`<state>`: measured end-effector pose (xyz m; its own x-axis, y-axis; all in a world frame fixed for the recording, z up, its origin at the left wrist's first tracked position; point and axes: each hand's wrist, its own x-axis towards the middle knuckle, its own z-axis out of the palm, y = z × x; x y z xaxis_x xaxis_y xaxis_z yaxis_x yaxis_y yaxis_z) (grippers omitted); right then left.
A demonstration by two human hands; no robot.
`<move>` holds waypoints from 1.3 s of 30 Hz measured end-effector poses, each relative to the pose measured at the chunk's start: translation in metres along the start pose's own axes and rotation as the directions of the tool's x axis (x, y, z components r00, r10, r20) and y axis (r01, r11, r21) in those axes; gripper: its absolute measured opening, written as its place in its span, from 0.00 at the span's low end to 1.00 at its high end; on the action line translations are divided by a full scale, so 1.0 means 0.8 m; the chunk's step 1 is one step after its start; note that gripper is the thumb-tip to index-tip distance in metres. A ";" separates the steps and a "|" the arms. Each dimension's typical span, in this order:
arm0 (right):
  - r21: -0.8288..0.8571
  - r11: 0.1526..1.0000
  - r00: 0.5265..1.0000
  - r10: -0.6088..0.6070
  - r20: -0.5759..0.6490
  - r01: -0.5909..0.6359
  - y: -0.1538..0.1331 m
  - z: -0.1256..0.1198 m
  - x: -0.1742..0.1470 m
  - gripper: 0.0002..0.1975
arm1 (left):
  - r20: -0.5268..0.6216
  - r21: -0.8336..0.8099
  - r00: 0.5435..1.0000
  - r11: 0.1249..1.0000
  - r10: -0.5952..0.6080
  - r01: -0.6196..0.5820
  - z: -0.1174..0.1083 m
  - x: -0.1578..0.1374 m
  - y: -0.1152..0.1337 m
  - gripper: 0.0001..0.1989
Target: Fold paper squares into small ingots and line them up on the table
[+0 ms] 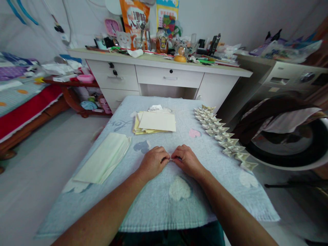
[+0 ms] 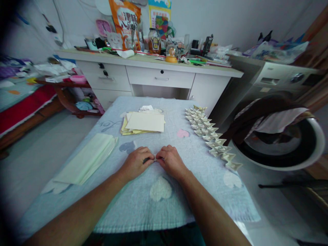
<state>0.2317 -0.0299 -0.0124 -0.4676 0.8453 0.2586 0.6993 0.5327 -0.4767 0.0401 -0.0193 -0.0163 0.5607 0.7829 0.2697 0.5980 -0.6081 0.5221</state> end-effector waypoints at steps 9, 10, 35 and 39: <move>-0.011 1.000 1.000 0.007 -0.006 -0.007 0.000 0.001 -0.001 0.04 | 0.014 -0.015 1.000 1.000 -0.002 0.002 -0.002 0.002 0.001 0.05; -0.015 1.000 1.000 0.005 -0.006 -0.005 0.000 0.001 -0.001 0.04 | 0.013 -0.013 1.000 1.000 0.000 0.000 -0.002 0.001 0.001 0.05; -0.066 0.996 0.998 0.060 0.030 -0.057 -0.007 0.003 0.008 0.02 | -0.011 -0.008 0.996 0.996 -0.087 0.087 -0.002 0.004 0.002 0.05; -0.006 0.998 0.997 0.062 0.040 -0.061 -0.004 0.000 0.008 0.03 | 0.013 -0.045 0.995 0.994 -0.099 0.100 -0.003 0.004 0.000 0.05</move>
<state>0.2266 -0.0265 -0.0091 -0.4447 0.8741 0.1952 0.7301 0.4800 -0.4864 0.0406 -0.0165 -0.0130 0.5058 0.8376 0.2062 0.6244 -0.5204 0.5825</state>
